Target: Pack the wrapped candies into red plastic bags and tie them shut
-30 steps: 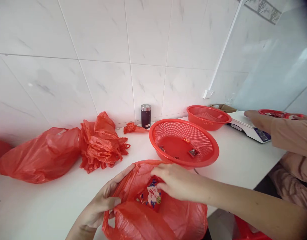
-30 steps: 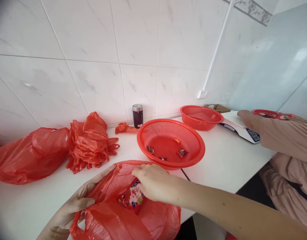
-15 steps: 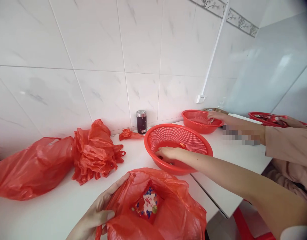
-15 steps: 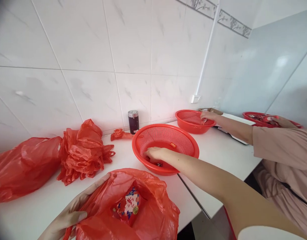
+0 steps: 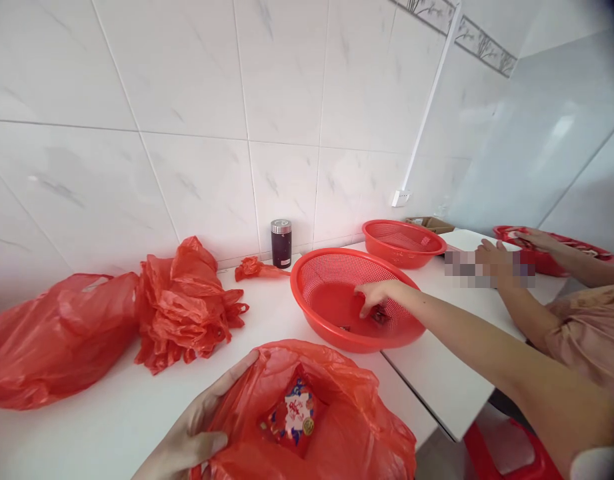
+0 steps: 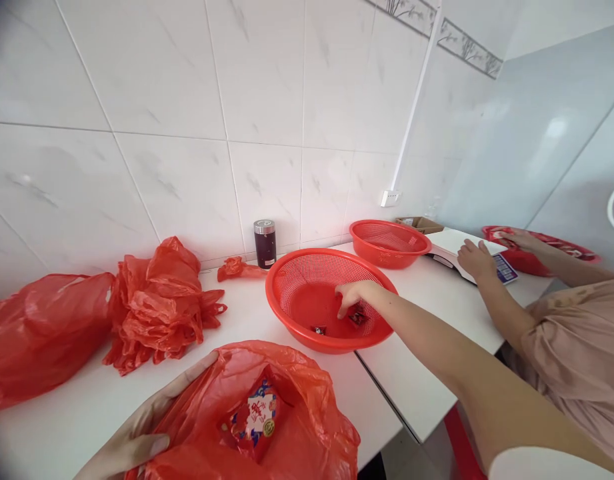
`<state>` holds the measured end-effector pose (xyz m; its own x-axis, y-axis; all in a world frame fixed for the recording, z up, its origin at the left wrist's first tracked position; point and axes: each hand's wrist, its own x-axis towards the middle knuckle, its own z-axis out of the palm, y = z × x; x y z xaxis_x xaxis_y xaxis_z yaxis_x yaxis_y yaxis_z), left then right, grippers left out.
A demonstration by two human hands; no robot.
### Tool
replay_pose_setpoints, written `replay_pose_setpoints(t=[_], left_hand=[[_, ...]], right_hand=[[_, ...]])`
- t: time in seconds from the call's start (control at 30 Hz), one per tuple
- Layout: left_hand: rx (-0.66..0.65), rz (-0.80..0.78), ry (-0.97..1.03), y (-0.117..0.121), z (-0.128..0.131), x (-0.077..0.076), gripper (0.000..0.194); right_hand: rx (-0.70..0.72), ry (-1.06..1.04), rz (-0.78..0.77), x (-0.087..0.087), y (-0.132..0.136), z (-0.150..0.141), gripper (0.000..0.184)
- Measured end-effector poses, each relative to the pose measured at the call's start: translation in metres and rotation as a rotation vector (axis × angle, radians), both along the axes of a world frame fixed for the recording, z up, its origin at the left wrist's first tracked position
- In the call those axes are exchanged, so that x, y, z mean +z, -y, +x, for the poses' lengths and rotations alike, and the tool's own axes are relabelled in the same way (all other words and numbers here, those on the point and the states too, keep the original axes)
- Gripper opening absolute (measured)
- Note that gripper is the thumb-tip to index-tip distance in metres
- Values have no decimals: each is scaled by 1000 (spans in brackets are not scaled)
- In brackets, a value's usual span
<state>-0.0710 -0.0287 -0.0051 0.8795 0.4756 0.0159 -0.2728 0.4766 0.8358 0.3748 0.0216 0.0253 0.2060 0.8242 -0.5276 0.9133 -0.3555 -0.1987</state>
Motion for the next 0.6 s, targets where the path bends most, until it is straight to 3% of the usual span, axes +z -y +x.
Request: replay_pose_setpoints(t=[0.1, 0.17, 0.37, 0.47, 0.6], left_hand=[[-10, -8, 12, -1, 1, 0, 76], [-14, -13, 26, -1, 1, 1, 74], [-3, 9, 41, -2, 2, -1, 71], [5, 8, 40, -3, 1, -5, 72], [12, 3, 84, -4, 0, -10, 73]], right_hand=[[45, 23, -101, -5, 9, 4, 88], [68, 62, -114, -8, 19, 3, 82], [129, 26, -61, -7, 43, -5, 34], [146, -31, 123, 14, 43, -10, 21], [209, -243, 342, 65, 44, -41, 20]])
